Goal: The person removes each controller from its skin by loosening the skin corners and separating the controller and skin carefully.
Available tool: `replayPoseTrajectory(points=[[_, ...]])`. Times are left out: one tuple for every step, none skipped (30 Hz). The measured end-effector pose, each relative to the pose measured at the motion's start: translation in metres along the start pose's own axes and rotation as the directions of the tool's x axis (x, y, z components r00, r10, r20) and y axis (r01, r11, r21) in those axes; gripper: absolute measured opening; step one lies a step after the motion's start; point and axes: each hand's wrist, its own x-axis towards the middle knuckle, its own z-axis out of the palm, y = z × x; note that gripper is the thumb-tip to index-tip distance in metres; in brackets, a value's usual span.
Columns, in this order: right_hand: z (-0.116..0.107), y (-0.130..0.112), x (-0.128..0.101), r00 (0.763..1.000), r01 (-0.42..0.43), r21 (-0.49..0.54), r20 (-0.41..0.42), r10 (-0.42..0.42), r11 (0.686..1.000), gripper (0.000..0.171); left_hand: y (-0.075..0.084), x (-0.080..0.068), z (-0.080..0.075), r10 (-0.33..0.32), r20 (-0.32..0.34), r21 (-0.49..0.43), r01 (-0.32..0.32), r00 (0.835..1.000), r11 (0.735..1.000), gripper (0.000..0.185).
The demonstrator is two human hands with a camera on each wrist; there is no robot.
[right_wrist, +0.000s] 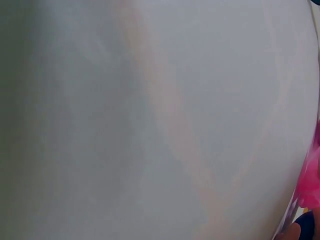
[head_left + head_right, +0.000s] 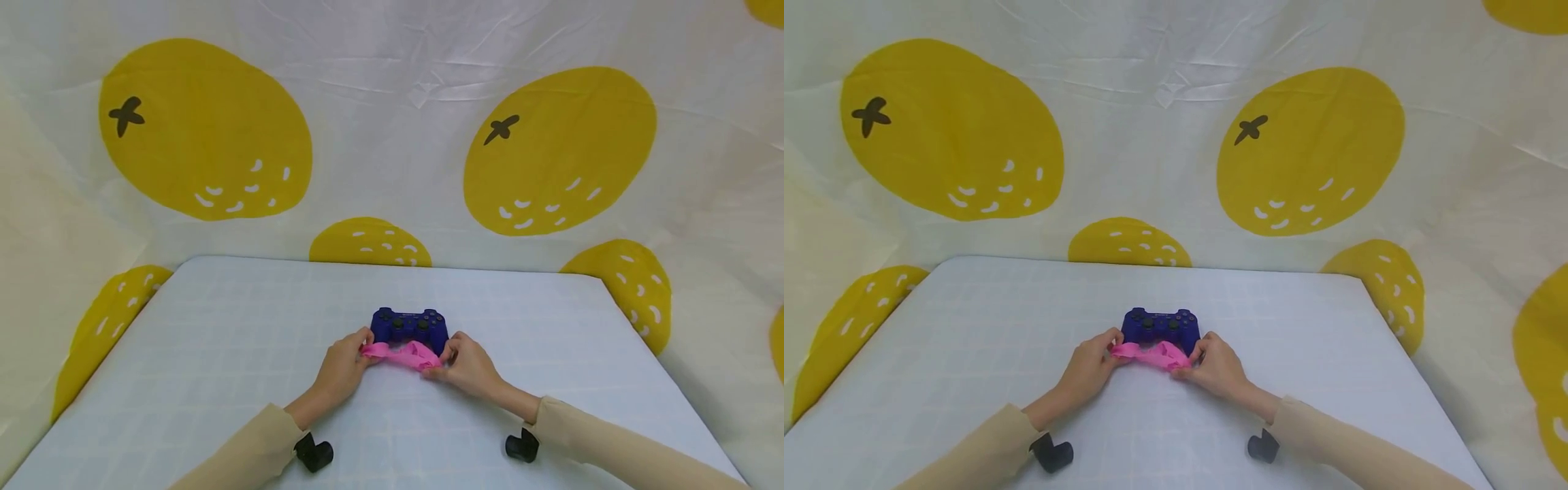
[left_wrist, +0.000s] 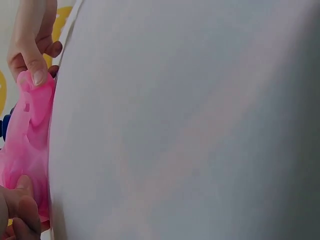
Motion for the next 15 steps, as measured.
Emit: replayPoseTrajectory(points=[[0.0004, 0.0001, 0.0002, 1.0, 0.002, -0.003, -0.001, -0.002, 1.0, 0.042, 0.0006, -0.0006, -0.0006, 0.002, 0.0, 0.004, -0.002, 1.0, 1.0, 0.025], [0.0011, 0.0003, 0.0003, 1.0, 0.001, -0.007, -0.002, -0.001, 1.0, 0.042, 0.0011, -0.0011, -0.0012, 0.003, -0.001, 0.01, -0.003, 1.0, 1.0, 0.025], [0.0014, 0.0003, 0.0006, 1.0, -0.004, -0.015, -0.001, 0.004, 1.0, 0.042, 0.0016, -0.0015, -0.0019, 0.006, -0.003, 0.016, -0.006, 1.0, 1.0, 0.024], [0.0017, 0.0001, 0.0008, 1.0, -0.008, -0.023, -0.003, 0.008, 1.0, 0.042, 0.0021, -0.0018, -0.0024, 0.007, -0.003, 0.023, -0.007, 1.0, 1.0, 0.023], [0.002, 0.0001, 0.0011, 1.0, -0.011, -0.031, -0.005, 0.011, 0.999, 0.042, 0.0025, -0.002, -0.003, 0.012, -0.004, 0.029, -0.012, 1.0, 1.0, 0.022], [0.0025, 0.0003, 0.0015, 1.0, -0.017, -0.038, -0.008, 0.017, 0.999, 0.043, 0.0029, -0.0021, -0.0035, 0.016, -0.003, 0.036, -0.016, 1.0, 0.999, 0.021], [0.0027, 0.0, 0.0017, 1.0, -0.022, -0.043, -0.012, 0.021, 0.999, 0.043, 0.0032, -0.0023, -0.0039, 0.019, -0.002, 0.039, -0.019, 1.0, 0.999, 0.02], [0.003, -0.0004, 0.0016, 1.0, -0.026, -0.046, -0.017, 0.025, 0.999, 0.043, 0.0034, -0.0025, -0.0043, 0.022, 0.001, 0.044, -0.022, 1.0, 0.999, 0.019], [0.0033, -0.0006, 0.0018, 0.999, -0.033, -0.049, -0.02, 0.032, 0.998, 0.043, 0.0035, -0.0026, -0.0047, 0.028, 0.002, 0.045, -0.028, 1.0, 0.999, 0.019], [0.0039, -0.0009, 0.0017, 0.999, -0.037, -0.05, -0.025, 0.036, 0.998, 0.043, 0.0033, -0.0028, -0.0049, 0.03, 0.002, 0.05, -0.03, 1.0, 0.998, 0.019], [0.0046, -0.001, 0.0017, 0.999, -0.041, -0.049, -0.026, 0.04, 0.998, 0.043, 0.0028, -0.003, -0.005, 0.034, 0.0, 0.056, -0.034, 0.999, 0.998, 0.019], [0.0054, -0.0016, 0.0017, 0.999, -0.044, -0.046, -0.029, 0.042, 0.998, 0.042, 0.0022, -0.0031, -0.0051, 0.034, -0.005, 0.061, -0.034, 0.999, 0.998, 0.019], [0.0061, -0.0024, 0.0016, 0.999, -0.044, -0.044, -0.03, 0.043, 0.998, 0.042, 0.0014, -0.0033, -0.0052, 0.035, -0.012, 0.066, -0.035, 0.999, 0.997, 0.02], [0.0073, -0.0028, 0.0018, 0.999, -0.045, -0.044, -0.032, 0.044, 0.998, 0.042, 0.0004, -0.0033, -0.0051, 0.036, -0.022, 0.073, -0.035, 0.999, 0.997, 0.021], [0.0081, -0.0036, 0.0019, 0.998, -0.047, -0.044, -0.031, 0.046, 0.998, 0.042, -0.0007, -0.0033, -0.0051, 0.038, -0.03, 0.079, -0.035, 0.999, 0.996, 0.021]])
